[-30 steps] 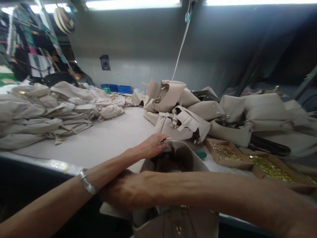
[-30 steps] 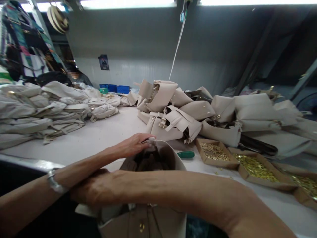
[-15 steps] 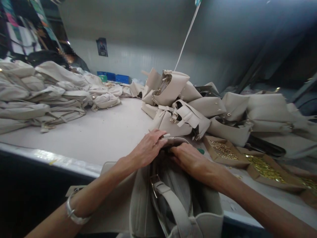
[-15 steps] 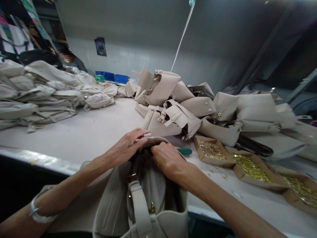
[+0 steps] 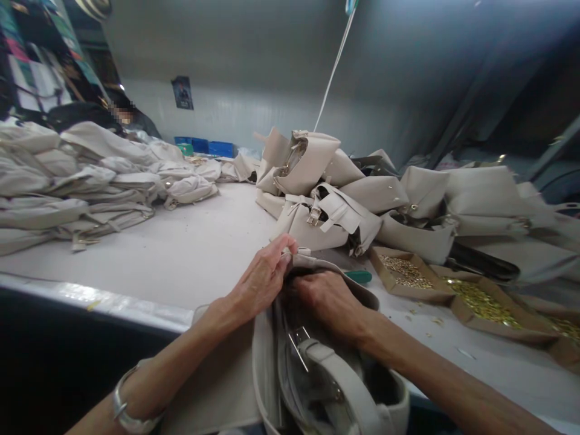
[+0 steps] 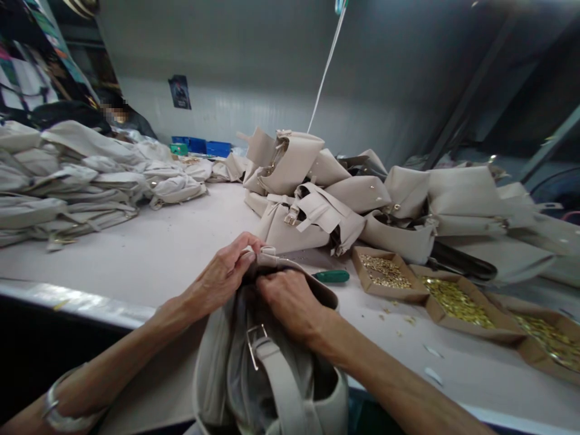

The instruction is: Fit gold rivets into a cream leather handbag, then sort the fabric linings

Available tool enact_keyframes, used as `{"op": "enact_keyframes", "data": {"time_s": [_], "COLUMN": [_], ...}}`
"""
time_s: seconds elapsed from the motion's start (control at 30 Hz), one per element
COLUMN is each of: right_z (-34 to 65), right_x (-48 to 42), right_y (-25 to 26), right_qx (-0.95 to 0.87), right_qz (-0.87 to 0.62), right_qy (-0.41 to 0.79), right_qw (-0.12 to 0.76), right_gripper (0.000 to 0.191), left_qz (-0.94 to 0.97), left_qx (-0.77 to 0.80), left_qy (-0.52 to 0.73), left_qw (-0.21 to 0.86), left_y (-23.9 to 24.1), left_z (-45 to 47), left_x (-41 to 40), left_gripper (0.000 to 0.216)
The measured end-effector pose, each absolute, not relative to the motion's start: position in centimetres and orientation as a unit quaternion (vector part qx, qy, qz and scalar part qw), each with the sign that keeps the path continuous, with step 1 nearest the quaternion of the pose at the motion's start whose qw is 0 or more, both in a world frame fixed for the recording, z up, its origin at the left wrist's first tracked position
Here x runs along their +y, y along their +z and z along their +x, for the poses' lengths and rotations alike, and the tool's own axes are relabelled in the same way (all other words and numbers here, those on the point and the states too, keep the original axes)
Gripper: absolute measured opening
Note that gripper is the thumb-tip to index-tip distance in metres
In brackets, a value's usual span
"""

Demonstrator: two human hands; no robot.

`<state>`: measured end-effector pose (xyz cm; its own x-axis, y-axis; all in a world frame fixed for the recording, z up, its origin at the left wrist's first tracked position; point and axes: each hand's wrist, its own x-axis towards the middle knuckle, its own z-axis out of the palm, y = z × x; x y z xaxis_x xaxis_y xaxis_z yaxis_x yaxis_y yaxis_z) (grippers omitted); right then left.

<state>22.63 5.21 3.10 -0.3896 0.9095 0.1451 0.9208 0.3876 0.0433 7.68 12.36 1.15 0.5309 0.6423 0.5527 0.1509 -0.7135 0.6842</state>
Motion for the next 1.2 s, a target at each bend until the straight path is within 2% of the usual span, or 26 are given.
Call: {"op": "enact_keyframes", "data": {"time_s": [0.13, 0.27, 0.43, 0.6, 0.77, 1.1, 1.2], "right_z": [24.2, 25.1, 25.1, 24.6, 24.0, 24.5, 26.2], "right_x": [3.9, 3.9, 4.0, 4.0, 4.0, 2.8, 1.9], "right_y": [5.5, 5.7, 5.4, 5.6, 5.1, 4.9, 5.3], "right_qx": [-0.785, -0.759, -0.731, -0.745, -0.750, -0.744, -0.732], "right_qz": [-0.602, -0.642, -0.674, -0.656, -0.645, -0.649, -0.634], "right_qy": [-0.115, -0.101, -0.096, -0.115, -0.115, -0.060, -0.001], "right_qw": [0.091, 0.042, 0.053, 0.034, 0.088, 0.145, 0.250], "right_gripper": [0.020, 0.018, 0.017, 0.016, 0.011, 0.022, 0.021], "left_qz": [0.803, 0.802, 0.820, 0.872, 0.878, 0.890, 0.891], "left_qx": [0.264, 0.259, 0.215, 0.195, 0.222, 0.217, 0.216], "left_qy": [0.442, 0.436, 0.433, 0.362, 0.371, 0.359, 0.361], "left_qw": [0.300, 0.317, 0.305, 0.266, 0.204, 0.178, 0.170], "left_y": [1.1, 0.9, 0.8, 1.2, 0.1, -0.2, -0.7], "left_z": [7.8, 8.3, 8.6, 8.1, 7.8, 9.3, 9.4], "left_x": [12.8, 12.6, 12.2, 11.6, 12.2, 13.2, 13.5], "left_gripper": [0.015, 0.021, 0.036, 0.029, 0.029, 0.030, 0.029]}}
